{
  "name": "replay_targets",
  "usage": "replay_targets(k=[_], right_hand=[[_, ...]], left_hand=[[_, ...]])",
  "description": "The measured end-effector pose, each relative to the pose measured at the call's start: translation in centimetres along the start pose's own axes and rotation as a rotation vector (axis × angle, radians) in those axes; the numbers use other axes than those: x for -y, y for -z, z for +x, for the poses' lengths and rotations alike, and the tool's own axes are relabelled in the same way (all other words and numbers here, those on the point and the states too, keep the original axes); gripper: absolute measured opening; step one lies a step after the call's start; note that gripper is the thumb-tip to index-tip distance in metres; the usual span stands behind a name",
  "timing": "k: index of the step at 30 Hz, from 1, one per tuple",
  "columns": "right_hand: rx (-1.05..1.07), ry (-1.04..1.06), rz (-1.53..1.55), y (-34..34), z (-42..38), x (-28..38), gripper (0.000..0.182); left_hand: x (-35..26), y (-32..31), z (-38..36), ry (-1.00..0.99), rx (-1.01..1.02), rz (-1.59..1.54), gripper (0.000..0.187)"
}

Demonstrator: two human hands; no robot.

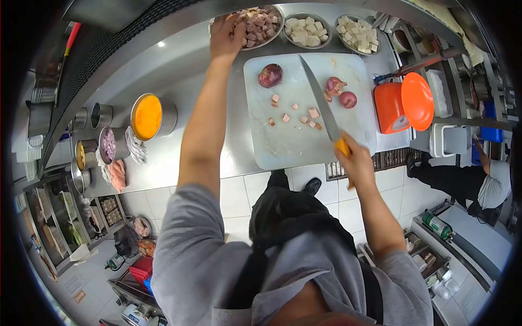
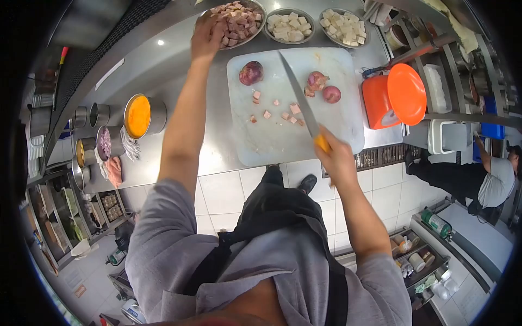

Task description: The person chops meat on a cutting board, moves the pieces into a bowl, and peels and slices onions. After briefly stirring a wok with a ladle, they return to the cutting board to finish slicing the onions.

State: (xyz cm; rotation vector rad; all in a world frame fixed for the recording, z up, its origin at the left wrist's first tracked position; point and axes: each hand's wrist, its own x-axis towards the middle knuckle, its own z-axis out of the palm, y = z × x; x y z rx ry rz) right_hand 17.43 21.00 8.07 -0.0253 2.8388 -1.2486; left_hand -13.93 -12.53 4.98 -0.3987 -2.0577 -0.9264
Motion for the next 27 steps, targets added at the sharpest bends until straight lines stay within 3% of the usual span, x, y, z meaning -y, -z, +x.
replay_targets(k=[2,3,4,6,8,9,12,15,17,19,21,26,27], right_hand=[[0.121,-0.392,0.156,1.9,-4.8,-0.8,0.050],[0.124,-0.389,0.162,2.0,-6.6,-1.9,0.050],[0.124,-0.472,0.246,1.3,-8.3,-3.6,0.050],[0.126,-0.562,0.334,0.8,-9.6,-4.6,0.050],[0.202,-0.464,0.344,-0.5,-8.4,-4.2,0.053],[0.206,-0.460,0.353,-1.4,-7.8,-4.3,0.053],[0.299,-0.341,0.329,-3.5,-6.0,-3.2,0.056],[0.376,-0.345,0.359,-4.6,-5.8,-0.5,0.059],[0.431,-0.356,0.378,-5.5,-5.6,-0.4,0.059],[0.455,-0.343,0.383,-5.5,-5.3,0.5,0.060],[0.456,-0.254,0.414,-5.1,-4.2,1.8,0.060],[0.320,-0.047,0.460,-3.7,3.9,7.6,0.059],[0.310,-0.111,0.586,-3.5,5.9,8.4,0.058]], left_hand=[[-5.9,5.2,-4.4,0.433,0.023,0.027,0.027],[-7.2,6.3,-8.6,0.624,0.080,-0.053,0.024],[-8.0,6.5,-13.4,0.511,0.147,-0.104,0.021],[-12.6,5.3,-17.8,0.487,0.404,-0.162,0.024],[-16.1,3.1,-18.2,0.237,0.403,0.052,0.033],[-17.3,2.3,-18.1,0.233,0.405,0.062,0.033],[-20.3,0.7,-18.5,0.276,0.402,-0.056,0.044],[-21.5,0.8,-20.7,0.376,0.254,0.051,0.035],[-20.3,0.6,-21.7,0.585,0.111,0.004,0.026],[-20.7,1.4,-20.6,0.637,0.028,-0.030,0.019],[-20.6,2.2,-18.6,0.828,-0.110,-0.200,0.021],[-15.0,2.0,-4.5,0.348,-0.276,-0.006,0.019],[-12.1,0.7,-1.6,0.316,-0.314,-0.015,0.019]])
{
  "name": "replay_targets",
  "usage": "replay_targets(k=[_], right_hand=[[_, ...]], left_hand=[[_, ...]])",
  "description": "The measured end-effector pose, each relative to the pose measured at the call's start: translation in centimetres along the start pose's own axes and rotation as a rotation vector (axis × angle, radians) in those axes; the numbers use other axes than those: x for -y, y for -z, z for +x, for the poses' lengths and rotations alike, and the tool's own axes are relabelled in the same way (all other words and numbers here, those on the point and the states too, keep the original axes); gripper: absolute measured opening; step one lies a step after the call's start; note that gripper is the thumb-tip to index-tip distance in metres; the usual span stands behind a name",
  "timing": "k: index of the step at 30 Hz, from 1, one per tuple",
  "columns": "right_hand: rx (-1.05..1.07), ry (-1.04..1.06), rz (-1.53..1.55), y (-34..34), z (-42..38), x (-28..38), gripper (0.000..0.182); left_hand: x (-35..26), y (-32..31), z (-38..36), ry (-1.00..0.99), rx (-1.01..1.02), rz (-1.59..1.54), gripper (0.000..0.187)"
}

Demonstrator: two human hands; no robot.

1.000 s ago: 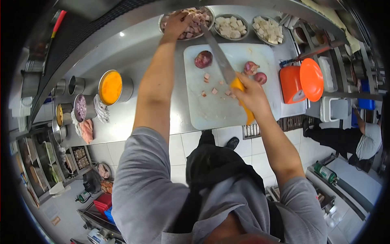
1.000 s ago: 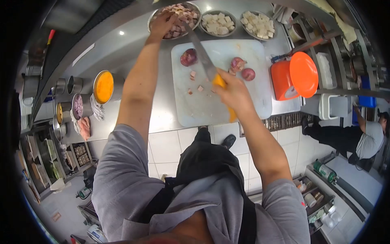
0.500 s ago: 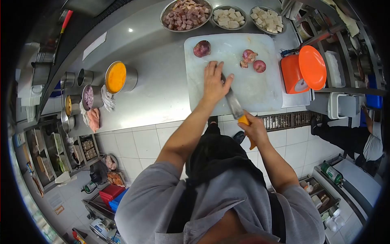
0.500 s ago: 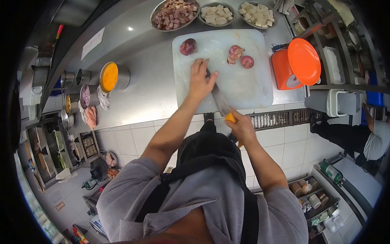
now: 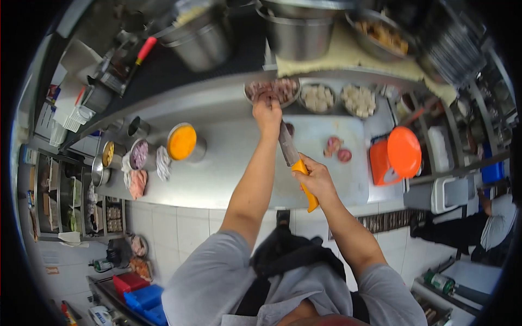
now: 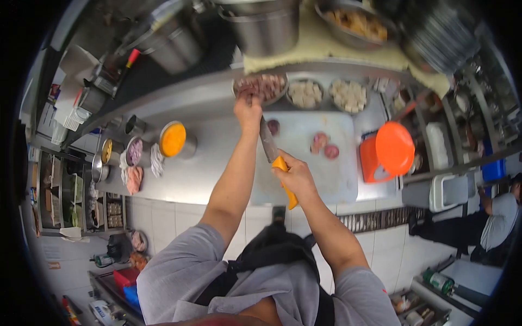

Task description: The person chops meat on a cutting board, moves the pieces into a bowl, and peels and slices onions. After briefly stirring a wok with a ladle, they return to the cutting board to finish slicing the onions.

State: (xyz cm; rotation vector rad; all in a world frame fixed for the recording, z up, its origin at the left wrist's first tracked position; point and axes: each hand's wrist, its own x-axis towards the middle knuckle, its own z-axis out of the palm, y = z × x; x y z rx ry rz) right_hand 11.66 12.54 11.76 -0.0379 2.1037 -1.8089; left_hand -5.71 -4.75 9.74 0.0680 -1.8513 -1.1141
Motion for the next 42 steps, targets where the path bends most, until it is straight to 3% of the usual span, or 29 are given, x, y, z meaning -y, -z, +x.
replay_targets(k=[2,4,6,7,8,9,10,11,12,13,14,16,18,20,21,22,24,25,26,27,29,34,36,40,42], right_hand=[[-0.012,-0.004,0.120,0.5,2.5,1.5,0.057],[-0.090,0.019,-0.098,2.5,1.8,0.3,0.054],[-0.247,0.105,-0.458,4.1,-1.2,-3.8,0.046],[-0.230,-0.043,-0.427,4.3,-4.4,-1.7,0.048],[-0.306,0.228,-0.530,5.1,-6.0,-6.2,0.048],[-0.299,0.162,-0.537,5.5,-7.9,-7.6,0.048],[-0.283,0.076,-0.660,5.6,-9.5,-8.5,0.048],[-0.262,-0.015,-0.785,5.6,-10.6,-9.2,0.048],[-0.265,-0.005,-0.787,5.3,-11.0,-9.5,0.048],[-0.264,0.002,-0.781,5.3,-11.4,-9.7,0.050],[-0.262,0.007,-0.775,5.3,-11.8,-10.0,0.051],[-0.290,0.067,-0.763,5.6,-10.8,-11.6,0.050],[-0.213,-0.113,-0.631,5.5,-10.8,-13.5,0.052],[-0.164,-0.195,-0.728,5.4,-11.4,-13.3,0.054],[-0.123,-0.184,-0.707,5.9,-11.4,-14.5,0.055],[-0.126,-0.216,-0.635,6.0,-11.3,-13.8,0.048],[-0.177,-0.216,-0.474,6.6,-11.1,-12.2,0.042],[-0.200,-0.185,-0.430,6.8,-11.3,-11.8,0.042],[-0.126,-0.371,-0.275,7.1,-11.2,-6.7,0.043],[-0.140,-0.220,-0.305,7.5,-11.1,-8.3,0.043],[-0.075,-0.247,-0.281,8.0,-10.5,-8.0,0.043],[0.007,-0.231,-0.304,8.6,-10.0,-6.3,0.043],[0.018,-0.165,-0.385,8.6,-10.0,-6.9,0.043],[0.043,-0.205,-0.382,8.7,-10.3,-6.5,0.042],[0.011,-0.124,-0.460,8.7,-10.2,-6.9,0.042]], left_hand=[[6.0,-4.1,4.3,0.511,0.352,0.309,0.019],[14.5,-6.2,5.5,-0.158,0.915,0.673,0.032],[9.1,-3.4,7.0,-0.024,1.133,0.445,0.041],[7.4,-2.8,5.7,-0.094,0.923,0.471,0.037],[4.8,-2.2,5.5,0.065,1.051,0.591,0.033],[2.0,-0.2,5.3,0.217,1.242,0.356,0.038],[4.3,0.1,1.2,-0.010,1.170,0.236,0.053],[4.1,0.8,-0.8,-0.096,1.312,0.317,0.063],[2.3,1.7,-1.1,-0.083,1.583,0.392,0.061],[2.3,2.1,-2.1,-0.203,1.611,0.463,0.055],[2.7,2.1,-3.0,-0.199,1.604,0.465,0.055],[4.8,1.2,-4.7,-0.114,1.296,0.436,0.051],[7.9,0.3,-6.1,-0.183,1.136,0.339,0.042],[9.2,-0.2,-5.7,-0.129,1.171,0.262,0.024],[9.2,0.1,-5.9,0.023,1.169,0.205,0.024],[5.0,1.9,-4.9,0.161,1.147,0.176,0.027],[2.9,3.8,-6.4,0.303,1.125,0.228,0.049],[0.0,5.4,-7.4,0.571,1.136,0.081,0.053],[-2.0,6.1,-8.1,0.828,1.108,-0.063,0.057],[-1.5,6.2,-9.6,0.855,1.129,-0.047,0.057],[-0.4,7.2,-12.3,0.701,1.085,-0.028,0.059],[-1.8,7.4,-12.5,0.784,1.023,-0.039,0.061],[-3.1,7.1,-12.1,0.634,1.047,0.135,0.057],[-3.3,6.6,-12.4,0.577,1.042,0.148,0.061],[-3.1,6.6,-12.5,0.485,1.042,0.155,0.061]])
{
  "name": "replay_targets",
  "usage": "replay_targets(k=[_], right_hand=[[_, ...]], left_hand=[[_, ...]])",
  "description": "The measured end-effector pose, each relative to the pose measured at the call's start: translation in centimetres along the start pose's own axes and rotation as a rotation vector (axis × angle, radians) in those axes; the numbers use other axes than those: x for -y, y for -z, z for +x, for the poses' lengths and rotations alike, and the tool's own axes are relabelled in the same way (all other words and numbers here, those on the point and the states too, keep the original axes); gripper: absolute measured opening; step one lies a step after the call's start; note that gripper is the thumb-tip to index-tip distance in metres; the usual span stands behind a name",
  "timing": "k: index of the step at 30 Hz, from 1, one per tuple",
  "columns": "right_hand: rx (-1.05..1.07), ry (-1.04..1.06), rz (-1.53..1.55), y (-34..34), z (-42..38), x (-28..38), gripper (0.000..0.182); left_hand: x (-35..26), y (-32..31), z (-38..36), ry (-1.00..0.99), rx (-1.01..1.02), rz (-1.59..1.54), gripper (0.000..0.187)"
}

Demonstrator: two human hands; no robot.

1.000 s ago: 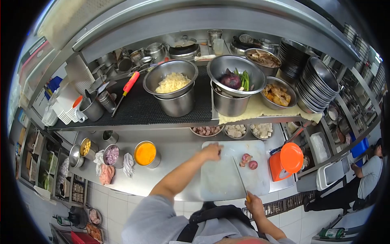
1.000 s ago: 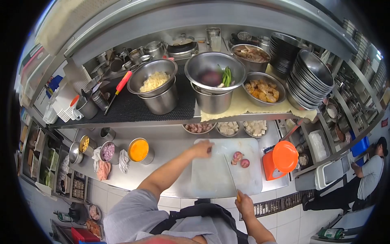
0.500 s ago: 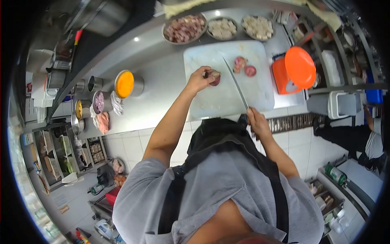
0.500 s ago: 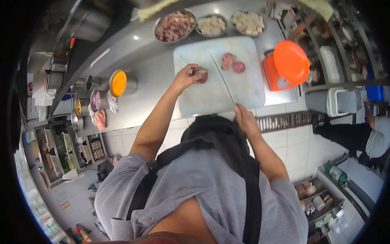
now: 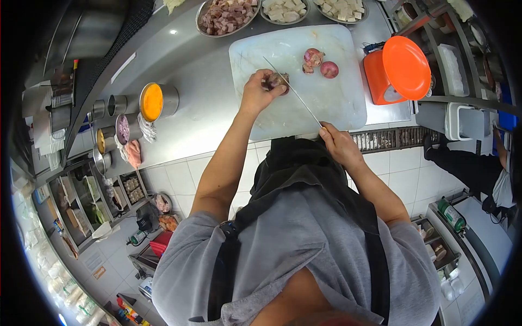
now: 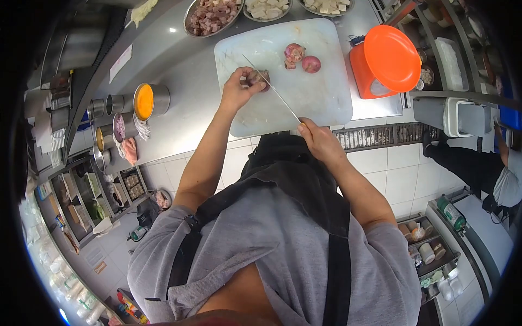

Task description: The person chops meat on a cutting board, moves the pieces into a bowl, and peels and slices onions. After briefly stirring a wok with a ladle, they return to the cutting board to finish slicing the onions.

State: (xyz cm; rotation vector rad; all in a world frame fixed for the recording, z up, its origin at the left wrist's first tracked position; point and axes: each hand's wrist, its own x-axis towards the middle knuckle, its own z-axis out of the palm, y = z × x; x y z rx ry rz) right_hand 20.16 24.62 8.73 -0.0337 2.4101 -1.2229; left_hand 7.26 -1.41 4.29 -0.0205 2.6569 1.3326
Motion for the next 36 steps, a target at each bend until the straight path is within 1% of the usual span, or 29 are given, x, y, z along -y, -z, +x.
replay_targets(k=[1,3,7,10,11,13,15,16,18,19,20,22,23,25,26,28,29,31,32,33,34,36], right_hand=[[0.003,-0.004,0.002,-0.2,0.0,-0.2,0.042],[-0.015,0.032,0.029,-0.5,0.3,-0.1,0.040],[0.035,0.018,-0.044,-1.4,4.6,2.0,0.038],[-0.003,0.055,-0.052,-3.1,8.5,2.0,0.038],[-0.035,0.067,-0.088,-3.8,10.0,1.7,0.039],[-0.071,0.085,-0.119,-4.2,10.6,1.8,0.041],[-0.002,-0.048,0.068,-3.2,10.0,1.1,0.043],[-0.007,-0.043,0.063,-2.3,9.7,1.6,0.043],[0.074,-0.169,0.138,-1.3,8.2,2.6,0.045],[0.075,-0.169,0.136,-1.4,7.8,2.6,0.045],[0.067,-0.180,0.145,-1.3,7.7,2.7,0.045],[0.055,-0.198,0.158,-1.4,7.5,2.8,0.045],[0.040,-0.191,0.167,-1.6,7.5,2.9,0.045],[0.021,-0.188,0.177,-1.7,7.3,2.5,0.045],[-0.007,-0.205,0.203,-1.8,7.2,2.0,0.044],[-0.032,-0.226,0.235,-1.7,6.6,1.6,0.044],[-0.047,-0.238,0.245,-1.3,6.1,1.7,0.044],[-0.060,-0.253,0.253,-1.2,5.1,1.5,0.044],[-0.056,-0.165,0.210,-1.5,4.6,1.3,0.043],[-0.052,-0.076,0.165,-1.7,4.2,1.3,0.043],[-0.049,-0.075,0.164,-2.0,3.7,1.6,0.043],[-0.014,-0.009,0.252,-2.7,3.3,2.5,0.041]], left_hand=[[0.3,-0.2,-0.1,0.004,0.003,0.000,0.061],[0.6,-0.4,-0.1,-0.011,-0.035,-0.096,0.058],[0.0,0.1,-0.2,0.003,-0.029,-0.069,0.056],[-0.4,0.1,-0.2,0.036,-0.005,-0.060,0.057],[-0.4,0.0,-0.3,0.015,-0.006,-0.037,0.058],[0.2,0.6,-0.5,-0.011,-0.009,-0.007,0.060],[1.2,1.6,-1.0,-0.016,0.083,-0.079,0.057],[1.0,2.5,-0.8,-0.024,0.078,-0.083,0.057],[1.0,4.4,-1.0,-0.116,0.132,0.233,0.059],[0.7,4.4,-1.1,-0.192,0.137,0.299,0.059],[0.3,3.7,-1.3,-0.193,0.132,0.297,0.059],[-2.6,2.0,-2.3,-0.281,0.005,0.690,0.058],[-2.7,1.4,-1.9,-0.287,0.009,0.688,0.058],[-2.5,0.5,-0.9,-0.158,0.143,0.689,0.061],[-2.0,0.6,-0.8,-0.162,0.147,0.691,0.061],[-0.2,1.4,-1.0,-0.199,0.108,0.110,0.063],[0.6,1.3,-1.5,-0.195,0.111,0.113,0.063],[1.5,1.3,-3.1,-0.112,0.052,-0.142,0.060],[1.9,1.4,-3.5,-0.109,0.052,-0.141,0.060],[1.9,1.5,-3.8,-0.176,0.017,-0.142,0.059],[1.9,1.7,-4.0,-0.242,-0.017,-0.142,0.059],[1.6,2.0,-4.3,-0.210,-0.003,-0.165,0.060]])
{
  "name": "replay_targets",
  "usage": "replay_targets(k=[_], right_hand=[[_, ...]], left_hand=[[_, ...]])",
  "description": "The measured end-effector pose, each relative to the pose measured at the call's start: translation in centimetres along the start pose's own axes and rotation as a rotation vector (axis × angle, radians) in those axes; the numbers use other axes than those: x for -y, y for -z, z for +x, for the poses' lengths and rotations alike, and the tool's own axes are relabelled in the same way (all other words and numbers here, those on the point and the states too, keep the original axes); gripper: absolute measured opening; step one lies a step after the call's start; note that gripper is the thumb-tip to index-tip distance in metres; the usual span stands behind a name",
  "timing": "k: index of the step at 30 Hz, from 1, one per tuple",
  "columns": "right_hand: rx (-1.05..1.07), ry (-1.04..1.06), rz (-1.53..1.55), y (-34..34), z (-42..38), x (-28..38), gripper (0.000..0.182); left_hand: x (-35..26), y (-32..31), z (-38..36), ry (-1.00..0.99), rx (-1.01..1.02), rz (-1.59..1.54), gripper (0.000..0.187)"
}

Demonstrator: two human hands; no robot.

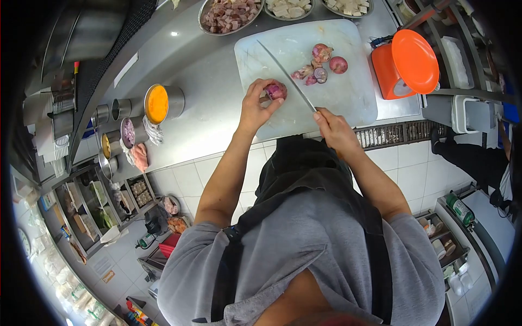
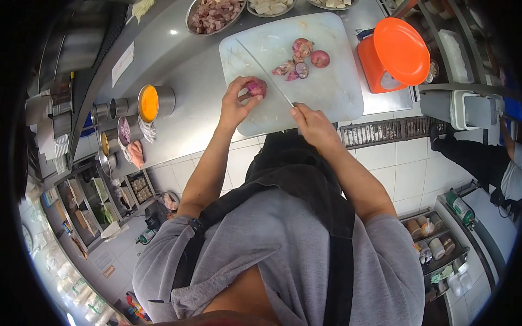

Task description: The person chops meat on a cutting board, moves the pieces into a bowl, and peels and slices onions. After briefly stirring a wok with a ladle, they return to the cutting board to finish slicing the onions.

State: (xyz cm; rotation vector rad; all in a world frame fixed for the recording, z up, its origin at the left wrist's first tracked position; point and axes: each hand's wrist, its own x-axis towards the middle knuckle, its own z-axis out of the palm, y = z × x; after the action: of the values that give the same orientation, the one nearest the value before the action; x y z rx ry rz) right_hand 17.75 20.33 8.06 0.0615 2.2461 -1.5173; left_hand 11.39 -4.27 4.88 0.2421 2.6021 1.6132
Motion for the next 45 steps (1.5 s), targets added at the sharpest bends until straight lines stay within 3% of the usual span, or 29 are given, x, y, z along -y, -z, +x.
replay_targets(k=[11,16,21,26,28,31,32,33,34,36,37,38,40,42,44,45], right_hand=[[0.131,-0.079,-0.090,-1.0,-0.5,2.0,0.037],[0.071,0.008,-0.125,-0.6,-2.4,1.0,0.037],[0.065,0.019,-0.187,-4.8,5.8,0.4,0.036],[0.006,0.094,-0.207,-4.9,6.1,-0.9,0.036],[0.094,-0.130,-0.012,-4.4,5.0,0.2,0.040],[0.037,-0.042,0.080,-5.4,5.3,-0.7,0.044],[0.038,-0.042,0.077,-5.4,5.3,-0.8,0.044],[0.061,-0.106,0.066,-5.2,5.5,-0.4,0.045],[0.084,-0.173,0.055,-5.0,5.6,-0.2,0.046],[0.008,-0.171,0.078,-4.7,5.4,-1.8,0.047],[-0.066,-0.165,0.100,-4.3,5.4,-2.4,0.048],[-0.065,-0.166,0.098,-3.7,5.2,-3.1,0.048],[-0.213,0.091,-0.059,-2.6,4.3,-2.9,0.050],[-0.185,0.051,-0.049,-1.8,2.9,-2.0,0.051],[-0.309,0.324,-0.107,-1.5,2.1,-1.8,0.052],[-0.310,0.322,-0.110,-1.4,1.9,-1.6,0.052]], left_hand=[[0.6,-0.1,-0.6,0.061,-0.019,-0.096,0.055],[1.2,-0.9,-0.6,0.043,-0.088,-0.167,0.054],[1.9,-0.6,-0.7,0.098,-0.064,-0.222,0.053],[1.5,0.4,-1.2,0.071,-0.094,-0.236,0.051],[1.8,1.9,-1.6,0.318,-0.048,-0.069,0.047],[-0.2,1.3,-0.4,0.402,-0.059,0.050,0.048],[-0.9,1.1,0.2,0.462,-0.052,0.176,0.048],[0.2,0.6,0.4,0.464,-0.104,0.113,0.051],[1.1,0.4,0.4,0.460,-0.103,0.110,0.051],[2.5,0.4,0.0,0.438,-0.219,-0.458,0.056],[2.7,0.9,0.1,0.434,-0.217,-0.461,0.056],[2.8,1.5,-0.1,0.421,-0.170,-0.432,0.055],[1.9,1.9,-0.4,0.408,-0.126,-0.403,0.054],[0.2,1.5,-0.2,0.216,0.001,0.102,0.046],[0.3,0.9,-0.2,0.101,0.013,0.173,0.042],[0.4,0.6,-0.3,-0.043,-0.010,0.219,0.045]])
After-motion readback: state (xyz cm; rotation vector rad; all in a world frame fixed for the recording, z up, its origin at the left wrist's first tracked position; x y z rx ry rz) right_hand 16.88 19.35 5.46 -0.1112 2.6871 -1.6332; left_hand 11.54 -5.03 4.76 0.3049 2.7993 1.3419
